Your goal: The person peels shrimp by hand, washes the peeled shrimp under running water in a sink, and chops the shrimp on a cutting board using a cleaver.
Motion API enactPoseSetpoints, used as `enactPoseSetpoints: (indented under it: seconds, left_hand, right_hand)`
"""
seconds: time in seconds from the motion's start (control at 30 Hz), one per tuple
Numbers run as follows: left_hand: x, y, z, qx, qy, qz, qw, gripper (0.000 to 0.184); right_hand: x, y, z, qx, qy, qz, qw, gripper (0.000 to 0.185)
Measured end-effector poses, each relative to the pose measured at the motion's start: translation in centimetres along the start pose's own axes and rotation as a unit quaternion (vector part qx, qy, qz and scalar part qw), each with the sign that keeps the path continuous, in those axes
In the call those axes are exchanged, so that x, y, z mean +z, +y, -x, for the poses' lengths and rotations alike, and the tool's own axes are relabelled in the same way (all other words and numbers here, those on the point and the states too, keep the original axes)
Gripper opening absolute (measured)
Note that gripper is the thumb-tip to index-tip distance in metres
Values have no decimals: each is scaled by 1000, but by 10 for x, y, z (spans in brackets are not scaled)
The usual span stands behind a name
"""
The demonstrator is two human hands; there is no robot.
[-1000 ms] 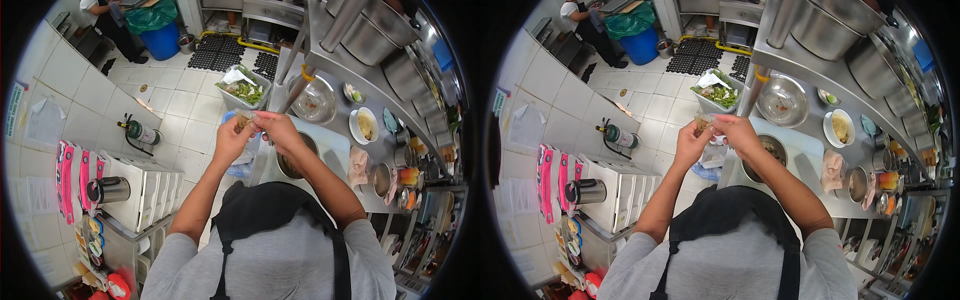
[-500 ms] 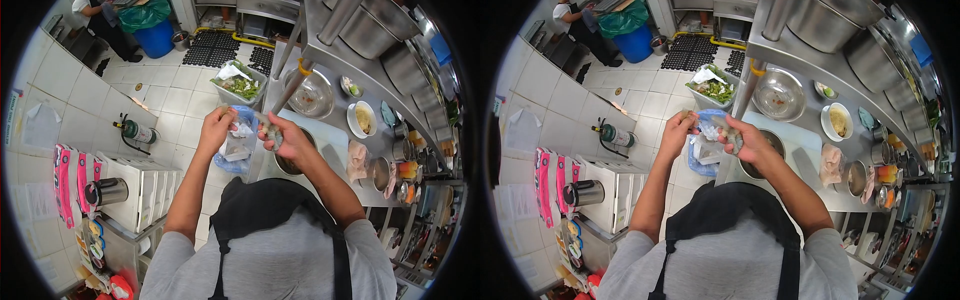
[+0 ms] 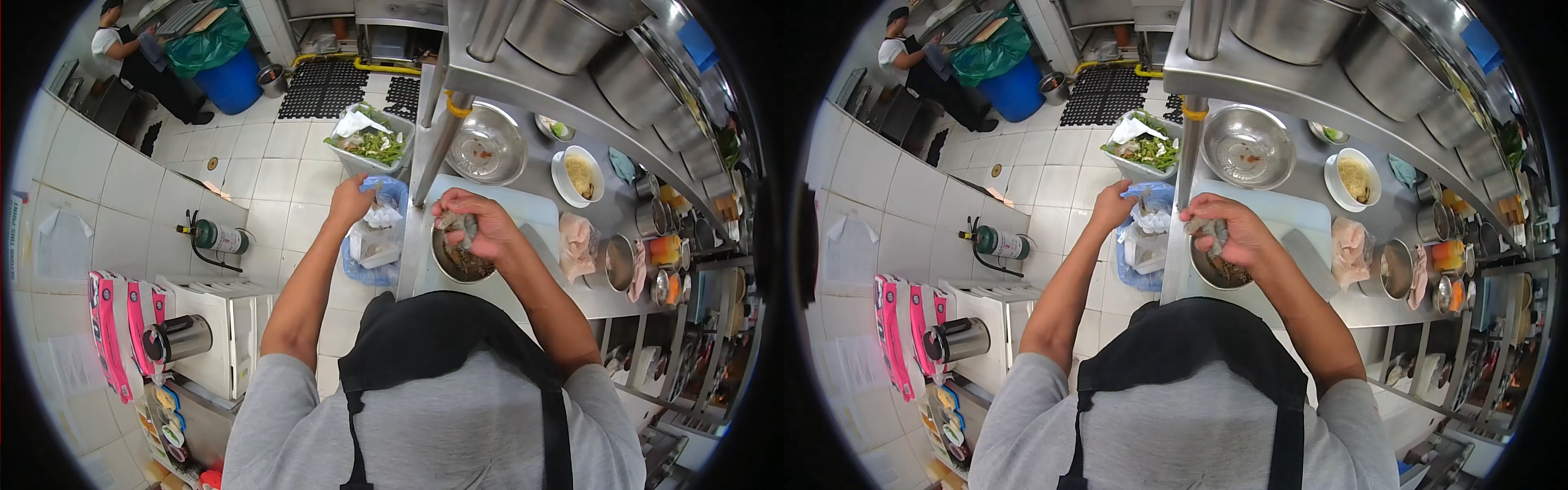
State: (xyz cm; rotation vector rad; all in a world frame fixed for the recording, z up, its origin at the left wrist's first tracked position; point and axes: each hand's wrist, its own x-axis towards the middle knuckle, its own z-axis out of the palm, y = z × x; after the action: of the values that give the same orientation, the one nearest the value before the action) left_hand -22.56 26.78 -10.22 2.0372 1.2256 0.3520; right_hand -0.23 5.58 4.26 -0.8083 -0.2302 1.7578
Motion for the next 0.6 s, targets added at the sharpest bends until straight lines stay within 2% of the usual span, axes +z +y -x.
enactPoseSetpoints:
  seconds: [0.1,0.13,0.2,0.3,0.4,0.5,0.6]
  left_hand:
    - [-1,1,8,8,10,72,997,52]
    - [-12,13,17,2,-38,161,986,48]
    - [-36,44,38,-8,-128,335,934,40]
    - [-66,82,75,-28,-235,473,849,28]
    - [-69,77,78,10,-213,474,854,23]
    - [-79,74,77,47,-196,397,895,21]
    - [-88,72,75,68,-198,427,880,18]
  right_hand:
    - [11,5,-13,18,-16,31,999,13]
    - [14,4,-19,36,-21,27,999,12]
    - [19,2,-32,64,-39,20,997,12]
    - [24,0,-50,93,-82,22,992,13]
    - [35,-3,-60,112,-109,56,986,17]
    - [41,-9,-60,122,-103,99,982,23]
    - [37,-17,-50,134,-108,105,980,35]
